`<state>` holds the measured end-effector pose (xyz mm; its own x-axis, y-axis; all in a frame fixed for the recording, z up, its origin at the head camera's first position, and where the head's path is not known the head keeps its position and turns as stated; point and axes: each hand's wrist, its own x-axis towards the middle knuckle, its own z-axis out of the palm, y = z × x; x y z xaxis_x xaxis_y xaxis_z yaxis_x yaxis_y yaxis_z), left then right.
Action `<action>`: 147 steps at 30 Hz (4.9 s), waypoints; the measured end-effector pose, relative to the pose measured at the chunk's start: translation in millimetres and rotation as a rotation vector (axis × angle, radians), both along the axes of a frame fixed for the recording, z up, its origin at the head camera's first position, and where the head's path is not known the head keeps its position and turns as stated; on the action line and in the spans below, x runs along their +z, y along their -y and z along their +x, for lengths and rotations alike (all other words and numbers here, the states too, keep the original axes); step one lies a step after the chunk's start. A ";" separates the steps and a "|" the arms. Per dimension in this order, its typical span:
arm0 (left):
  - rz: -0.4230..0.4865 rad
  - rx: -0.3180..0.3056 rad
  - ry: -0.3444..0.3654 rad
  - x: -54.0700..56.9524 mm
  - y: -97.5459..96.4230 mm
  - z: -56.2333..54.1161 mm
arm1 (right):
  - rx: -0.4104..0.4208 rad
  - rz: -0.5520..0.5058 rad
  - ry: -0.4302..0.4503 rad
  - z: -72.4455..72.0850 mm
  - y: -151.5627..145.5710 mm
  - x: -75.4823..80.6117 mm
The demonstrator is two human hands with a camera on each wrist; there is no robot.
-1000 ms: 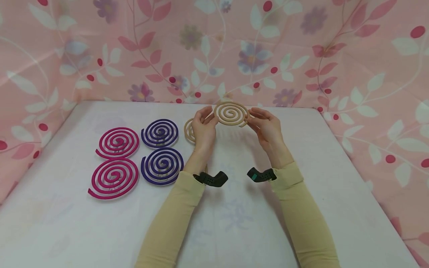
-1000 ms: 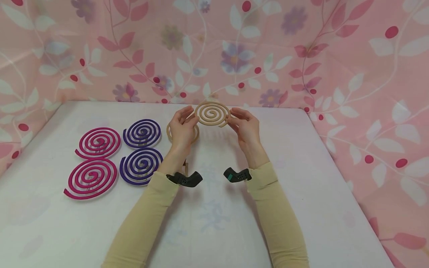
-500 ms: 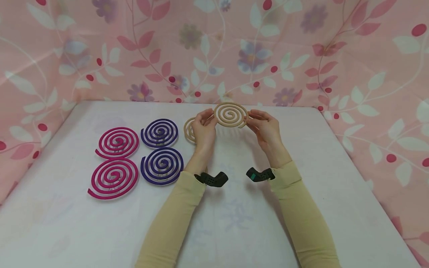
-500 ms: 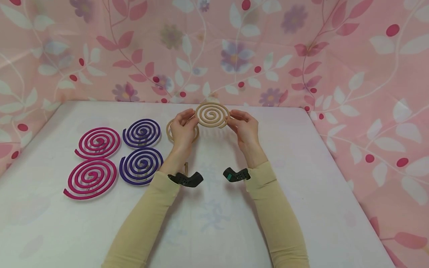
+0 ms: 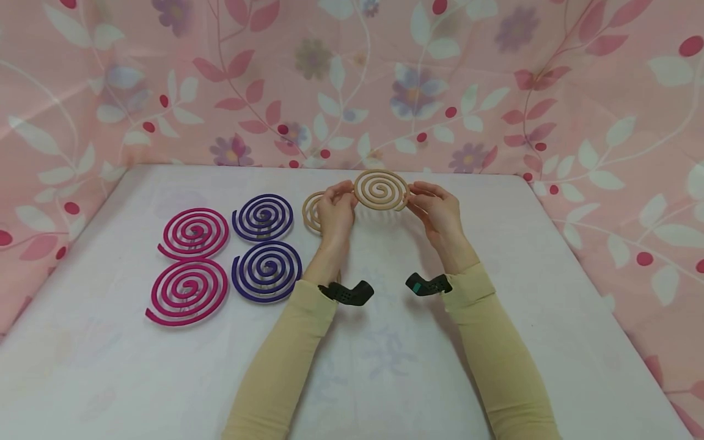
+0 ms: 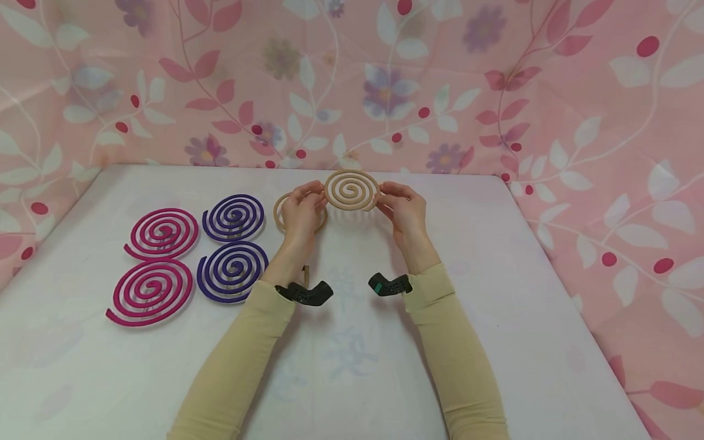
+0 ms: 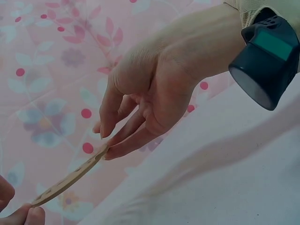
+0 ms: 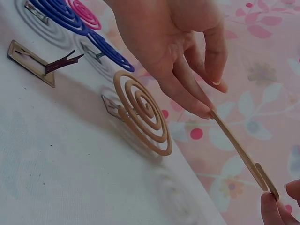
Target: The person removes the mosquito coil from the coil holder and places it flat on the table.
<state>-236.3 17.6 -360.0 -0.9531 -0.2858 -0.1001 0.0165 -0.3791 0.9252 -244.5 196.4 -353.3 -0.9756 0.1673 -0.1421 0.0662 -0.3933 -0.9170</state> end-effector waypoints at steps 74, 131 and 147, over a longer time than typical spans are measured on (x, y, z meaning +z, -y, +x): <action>-0.228 -0.368 0.111 -29.4 -19.7 2.3 | -0.013 0.286 0.204 -10.5 -17.3 -30.1; -0.563 -0.415 -0.176 59.3 53.3 22.6 | -0.096 0.025 -0.137 21.5 -12.4 55.5; -0.686 -0.323 -0.242 116.9 141.1 62.4 | -0.104 -0.027 -0.315 59.0 14.5 117.9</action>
<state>-173.9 -123.4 -243.1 -0.9720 0.0856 0.2190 0.2338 0.2538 0.9386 -185.5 181.9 -235.4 -0.9501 0.2689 0.1579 -0.2607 -0.4071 -0.8754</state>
